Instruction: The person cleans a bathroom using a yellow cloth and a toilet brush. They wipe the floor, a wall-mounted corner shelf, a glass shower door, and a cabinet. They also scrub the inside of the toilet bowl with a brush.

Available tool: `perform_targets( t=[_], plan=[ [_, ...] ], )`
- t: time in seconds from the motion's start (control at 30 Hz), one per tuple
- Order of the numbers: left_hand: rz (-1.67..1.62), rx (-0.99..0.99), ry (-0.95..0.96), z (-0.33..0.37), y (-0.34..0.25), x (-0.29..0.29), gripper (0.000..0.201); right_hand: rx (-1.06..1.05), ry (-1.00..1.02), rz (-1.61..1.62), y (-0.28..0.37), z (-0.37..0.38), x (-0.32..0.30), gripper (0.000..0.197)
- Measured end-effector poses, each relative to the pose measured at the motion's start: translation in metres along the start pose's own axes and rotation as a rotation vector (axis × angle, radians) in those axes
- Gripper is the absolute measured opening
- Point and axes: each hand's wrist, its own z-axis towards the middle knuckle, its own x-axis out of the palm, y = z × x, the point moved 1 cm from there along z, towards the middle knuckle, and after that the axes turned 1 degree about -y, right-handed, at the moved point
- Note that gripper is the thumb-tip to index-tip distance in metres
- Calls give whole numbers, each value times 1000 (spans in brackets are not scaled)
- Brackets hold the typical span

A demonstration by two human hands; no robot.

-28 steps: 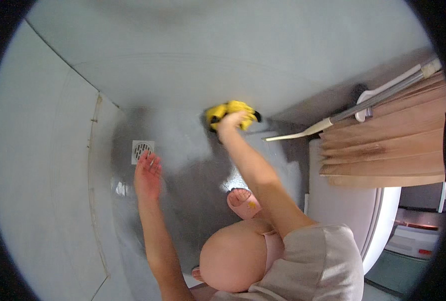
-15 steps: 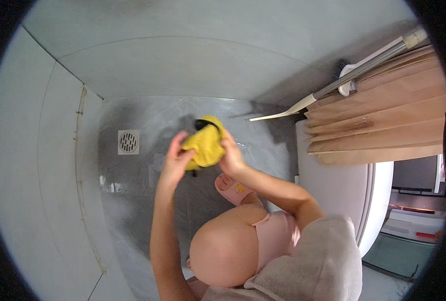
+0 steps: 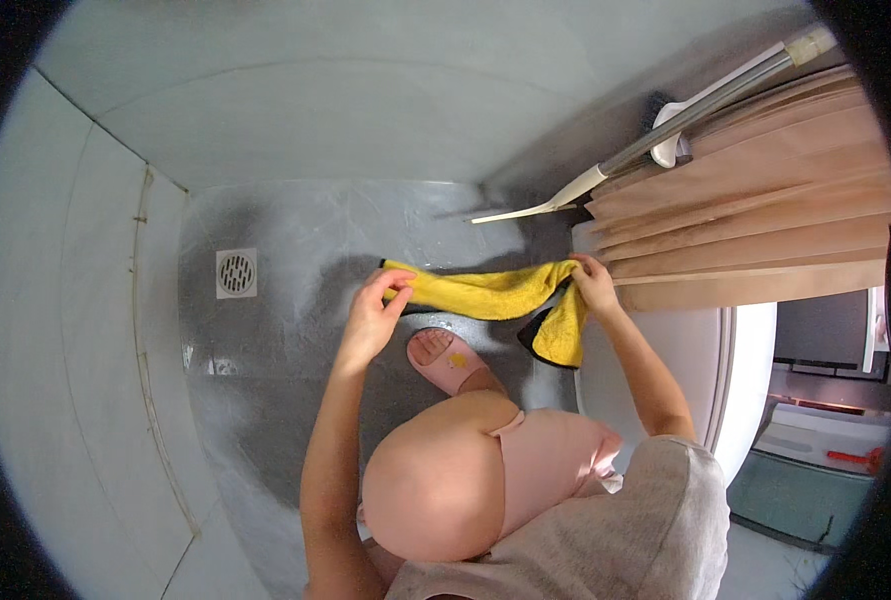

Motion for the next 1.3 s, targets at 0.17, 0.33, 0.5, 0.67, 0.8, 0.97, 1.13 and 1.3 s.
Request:
perform_targets(
  t=[0.17, 0.33, 0.5, 0.67, 0.8, 0.97, 1.13, 1.3],
  plan=[
    [-38, -137, -56, -10, 6, -20, 23, 74, -117, -252, -49, -6, 76, 70],
    [-85, -261, -166, -32, 36, -58, 23, 660, -257, -303, -31, 18, 174, 112],
    [-114, -330, -304, -49, 45, -82, 23, 236, -537, -429, -9, 85, 202, 101],
    [-246, -386, -453, -65, 45, -98, 23, -208, -299, -750, 74, 107, 268, 87],
    [-288, -404, -607, -70, 21, -125, 23, -564, -125, -534, 163, 68, 356, 86],
    [-291, -325, -792, -80, -9, -165, 23, -943, 200, -474, 248, 23, 388, 58],
    [-302, -163, -883, -96, -37, -196, 22, -949, 340, -349, 334, 2, 318, 45],
    [-317, -111, -967, -112, -57, -226, 25, -957, 286, 123, 421, -37, 197, 37]
  ],
)
